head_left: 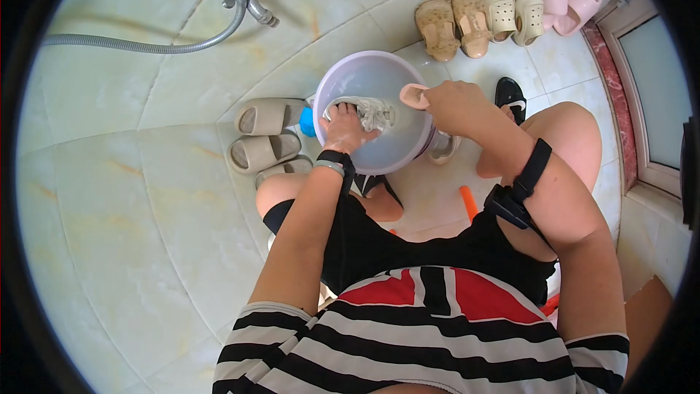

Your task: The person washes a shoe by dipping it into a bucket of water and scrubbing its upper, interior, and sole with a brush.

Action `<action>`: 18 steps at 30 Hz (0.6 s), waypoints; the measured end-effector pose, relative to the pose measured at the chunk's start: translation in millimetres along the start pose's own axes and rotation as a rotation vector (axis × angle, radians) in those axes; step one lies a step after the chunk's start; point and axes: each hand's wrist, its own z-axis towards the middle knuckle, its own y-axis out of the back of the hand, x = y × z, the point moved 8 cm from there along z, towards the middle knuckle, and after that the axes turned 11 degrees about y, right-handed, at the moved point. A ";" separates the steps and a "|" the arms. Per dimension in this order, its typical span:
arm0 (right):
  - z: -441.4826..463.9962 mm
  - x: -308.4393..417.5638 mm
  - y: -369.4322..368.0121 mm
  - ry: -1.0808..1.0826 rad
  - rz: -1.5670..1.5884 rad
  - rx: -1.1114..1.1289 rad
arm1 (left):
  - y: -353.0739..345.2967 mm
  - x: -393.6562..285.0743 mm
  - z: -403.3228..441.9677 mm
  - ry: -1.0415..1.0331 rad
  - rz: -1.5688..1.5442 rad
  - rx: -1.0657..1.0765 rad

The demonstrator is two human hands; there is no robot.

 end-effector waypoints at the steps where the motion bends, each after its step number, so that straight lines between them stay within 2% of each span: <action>1: 0.6 0.0 -1.3 0.020 -0.017 -0.002 | -0.3 -0.7 -0.3 -0.001 0.001 0.000; 7: -3.3 5.4 1.5 0.044 -0.027 -0.005 | -4.0 3.5 -6.3 0.084 -0.066 0.068; 9: -4.2 3.9 0.0 0.029 -0.020 0.003 | 0.3 4.9 -9.0 0.042 -0.131 -0.107; 13: -0.6 3.1 -2.8 0.025 -0.025 0.006 | -8.1 9.9 -2.6 0.033 -0.124 -0.047; 15: -0.4 4.1 -3.0 0.019 -0.023 0.017 | -8.3 8.5 -7.2 0.029 -0.089 -0.191; 18: -2.5 6.3 -1.1 0.045 -0.033 0.012 | -16.8 4.5 -10.6 -0.021 -0.057 -0.272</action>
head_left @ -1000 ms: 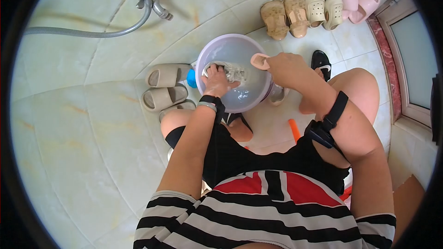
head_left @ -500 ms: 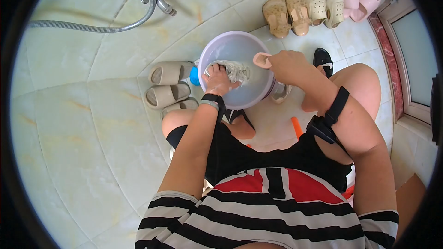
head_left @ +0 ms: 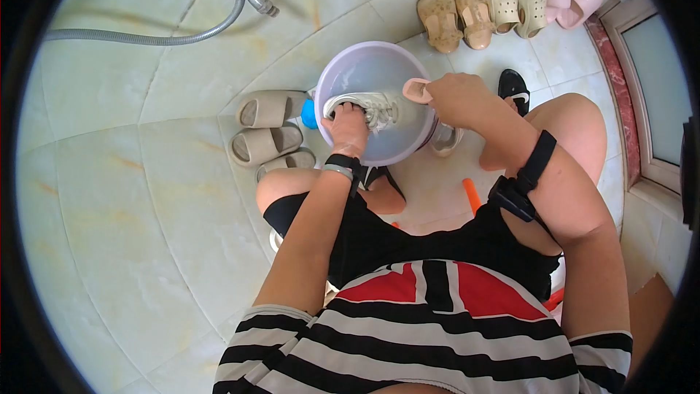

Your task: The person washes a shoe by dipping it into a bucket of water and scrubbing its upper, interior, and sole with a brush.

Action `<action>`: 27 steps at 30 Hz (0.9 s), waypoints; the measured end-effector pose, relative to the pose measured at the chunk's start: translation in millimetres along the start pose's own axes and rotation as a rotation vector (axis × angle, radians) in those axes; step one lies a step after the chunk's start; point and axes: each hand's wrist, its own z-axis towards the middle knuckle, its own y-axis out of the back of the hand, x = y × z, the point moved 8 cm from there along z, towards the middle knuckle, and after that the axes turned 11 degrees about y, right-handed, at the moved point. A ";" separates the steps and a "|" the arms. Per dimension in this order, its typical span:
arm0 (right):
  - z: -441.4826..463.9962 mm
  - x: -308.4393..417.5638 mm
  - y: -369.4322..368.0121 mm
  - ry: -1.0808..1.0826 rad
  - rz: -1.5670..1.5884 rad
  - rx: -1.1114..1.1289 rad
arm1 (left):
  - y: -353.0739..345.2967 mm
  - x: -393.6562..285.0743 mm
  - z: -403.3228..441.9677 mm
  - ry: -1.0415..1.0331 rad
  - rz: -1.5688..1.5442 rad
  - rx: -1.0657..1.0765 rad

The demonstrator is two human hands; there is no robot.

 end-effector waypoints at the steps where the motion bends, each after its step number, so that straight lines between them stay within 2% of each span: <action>1: -0.2 1.2 -0.1 0.023 -0.016 0.000 | -5.1 0.0 -2.2 0.001 0.000 0.004; 3: 0.5 3.8 0.3 0.050 -0.033 0.000 | 0.1 2.3 -5.2 0.037 0.011 -0.090; 7: -1.4 5.7 0.9 0.075 -0.034 -0.020 | -0.3 1.8 -0.4 0.043 0.033 -0.083; 9: -1.2 7.8 0.8 0.096 -0.032 -0.033 | -0.8 5.4 1.5 0.080 -0.040 0.095; 10: -0.5 7.7 0.1 0.088 -0.027 -0.031 | 1.3 11.4 1.5 0.080 -0.040 0.097; 12: 1.6 7.1 -0.3 0.080 -0.024 -0.030 | 8.6 18.1 3.5 -0.110 -0.321 0.120; 13: 2.4 7.8 -1.1 0.099 -0.040 -0.031 | 10.4 29.2 10.4 -0.111 -0.321 0.120; 15: 2.8 9.6 -1.3 0.117 -0.055 -0.032 | -1.2 29.7 16.5 -0.250 -0.482 0.392; 16: 4.1 11.9 -1.5 0.130 -0.060 -0.028 | -5.0 30.9 16.0 -0.249 -0.484 0.392; 19: 8.2 23.6 -3.6 0.167 -0.026 -0.018 | 8.4 30.0 13.8 -0.178 -0.551 0.356; 21: 9.9 27.5 -11.9 0.183 0.011 -0.009 | 10.6 29.1 18.6 -0.098 -0.450 0.312; 24: 17.1 38.2 -31.5 0.245 0.014 0.018 | 10.9 32.8 17.6 0.012 -0.475 0.398; 27: 20.1 46.9 -48.6 0.251 0.008 0.102 | 11.0 37.6 13.1 0.092 -0.449 0.389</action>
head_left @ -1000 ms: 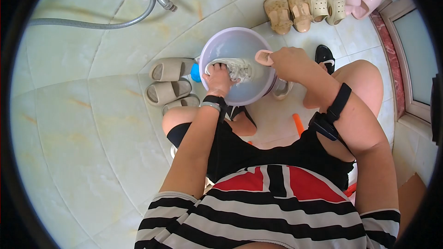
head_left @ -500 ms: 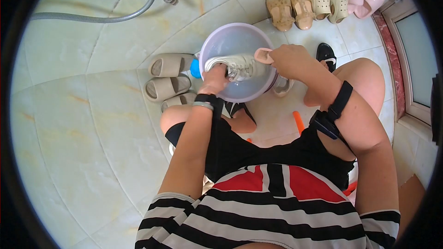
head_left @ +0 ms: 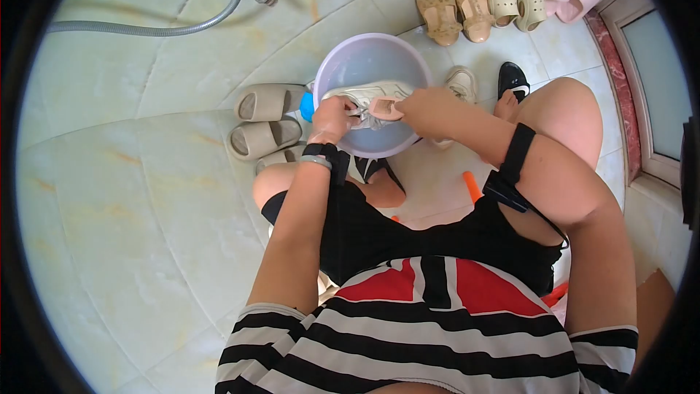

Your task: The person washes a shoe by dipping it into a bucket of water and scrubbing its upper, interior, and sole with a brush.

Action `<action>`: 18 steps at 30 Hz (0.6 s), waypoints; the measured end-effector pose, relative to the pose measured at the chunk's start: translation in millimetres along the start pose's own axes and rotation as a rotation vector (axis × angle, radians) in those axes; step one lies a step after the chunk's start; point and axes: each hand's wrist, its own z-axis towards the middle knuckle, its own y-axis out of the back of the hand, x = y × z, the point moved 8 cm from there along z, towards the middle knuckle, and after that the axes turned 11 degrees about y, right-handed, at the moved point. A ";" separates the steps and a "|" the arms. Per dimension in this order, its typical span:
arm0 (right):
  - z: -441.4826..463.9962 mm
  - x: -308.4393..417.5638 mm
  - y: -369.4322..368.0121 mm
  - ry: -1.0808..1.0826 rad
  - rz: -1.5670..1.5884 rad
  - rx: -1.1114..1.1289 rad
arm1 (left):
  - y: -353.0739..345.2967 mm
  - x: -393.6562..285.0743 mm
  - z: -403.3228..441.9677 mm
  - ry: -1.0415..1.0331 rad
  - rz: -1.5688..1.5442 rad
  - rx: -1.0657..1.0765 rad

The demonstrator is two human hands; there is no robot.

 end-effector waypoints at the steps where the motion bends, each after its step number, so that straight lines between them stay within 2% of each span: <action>1: 1.2 1.2 -0.6 -0.005 0.031 -0.035 | -1.0 1.3 -2.7 0.000 0.003 0.000; 3: 5.5 0.5 -5.5 -0.013 0.064 -0.070 | 3.8 -5.3 -11.2 -0.131 0.006 -0.106; 6: 16.1 -16.3 -5.0 -0.103 0.050 -0.158 | -4.3 0.0 -13.8 -0.131 -0.009 -0.077; 8: 18.3 -26.9 12.1 -0.132 0.064 -0.363 | -5.9 0.3 -22.5 -0.134 -0.005 -0.156; 9: 20.9 -23.9 12.4 -0.131 0.064 -0.365 | -1.6 -0.7 -28.4 -0.136 -0.004 -0.234; 11: 31.8 -13.4 9.9 -0.058 0.253 -0.371 | 0.8 1.4 -31.2 -0.090 -0.023 -0.238; 12: 37.5 -11.3 3.4 -0.058 0.251 -0.373 | 5.8 1.2 -32.6 -0.063 -0.075 -0.291; 14: 40.8 0.1 4.1 0.027 0.304 -0.619 | 13.7 -7.0 -41.1 -0.081 -0.176 -0.398; 18: 56.3 -3.3 -15.1 -0.102 0.431 -0.585 | 12.5 -17.2 -61.1 -0.060 -0.322 -0.391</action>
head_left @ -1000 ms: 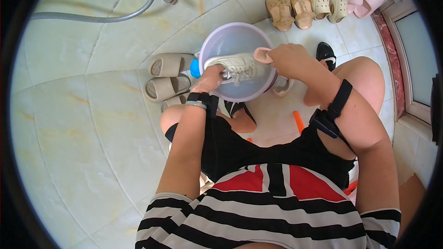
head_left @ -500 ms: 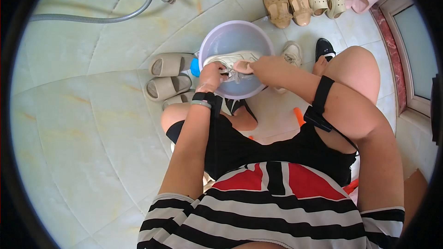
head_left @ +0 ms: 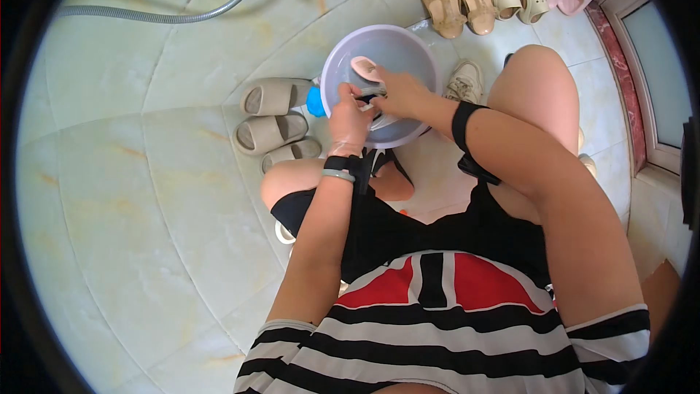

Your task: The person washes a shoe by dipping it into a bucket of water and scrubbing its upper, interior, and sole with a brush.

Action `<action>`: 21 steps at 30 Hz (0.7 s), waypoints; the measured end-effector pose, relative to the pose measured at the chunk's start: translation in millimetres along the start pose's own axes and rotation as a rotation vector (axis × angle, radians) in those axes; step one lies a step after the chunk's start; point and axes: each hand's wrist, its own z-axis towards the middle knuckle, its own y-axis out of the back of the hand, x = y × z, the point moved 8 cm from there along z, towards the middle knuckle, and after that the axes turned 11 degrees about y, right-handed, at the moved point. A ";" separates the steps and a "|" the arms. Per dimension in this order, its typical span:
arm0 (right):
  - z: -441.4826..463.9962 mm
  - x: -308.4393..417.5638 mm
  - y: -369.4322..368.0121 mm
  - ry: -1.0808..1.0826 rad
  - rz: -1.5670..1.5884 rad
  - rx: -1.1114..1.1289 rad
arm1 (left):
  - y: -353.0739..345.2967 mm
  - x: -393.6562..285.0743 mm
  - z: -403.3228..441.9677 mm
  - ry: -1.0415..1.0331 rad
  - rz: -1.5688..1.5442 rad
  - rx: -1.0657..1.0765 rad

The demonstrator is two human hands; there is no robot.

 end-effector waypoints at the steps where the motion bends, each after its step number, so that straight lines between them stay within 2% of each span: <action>1: 2.4 -6.9 -3.2 -0.067 -0.007 0.021 | 1.6 1.2 -1.8 0.001 -0.001 0.000; 2: 4.4 -15.7 -7.8 -0.134 -0.014 0.042 | -2.4 5.6 -3.2 0.031 -0.049 0.067; 4: 16.0 -21.5 -19.7 -0.073 -0.068 0.126 | -6.7 11.8 -7.2 0.059 -0.097 0.133; 6: 19.7 -20.7 -31.3 -0.008 -0.125 0.209 | -5.5 5.0 -21.4 -0.119 -0.092 0.133; 7: 20.2 -21.4 -32.2 0.007 -0.118 0.191 | -6.1 7.1 -27.2 -0.118 -0.094 0.126; 9: 19.8 -23.5 -34.4 0.029 -0.111 0.175 | -13.2 11.6 -39.5 -0.096 0.133 0.118; 11: 17.6 -29.2 -36.4 0.021 -0.006 0.147 | -9.1 11.6 -46.2 -0.110 0.122 0.111; 14: 15.4 -36.5 -37.0 0.019 0.037 0.096 | -9.4 12.0 -55.5 -0.156 0.280 0.120; 16: 18.4 -38.8 -40.8 0.022 -0.003 0.134 | -13.9 13.7 -60.9 -0.298 0.352 0.136; 19: 20.5 -34.3 -42.7 0.023 -0.054 0.204 | -2.2 2.4 -70.5 -0.195 0.470 0.200; 21: 21.0 -32.5 -47.1 0.024 -0.062 0.238 | 0.6 2.2 -73.2 -0.216 0.476 0.189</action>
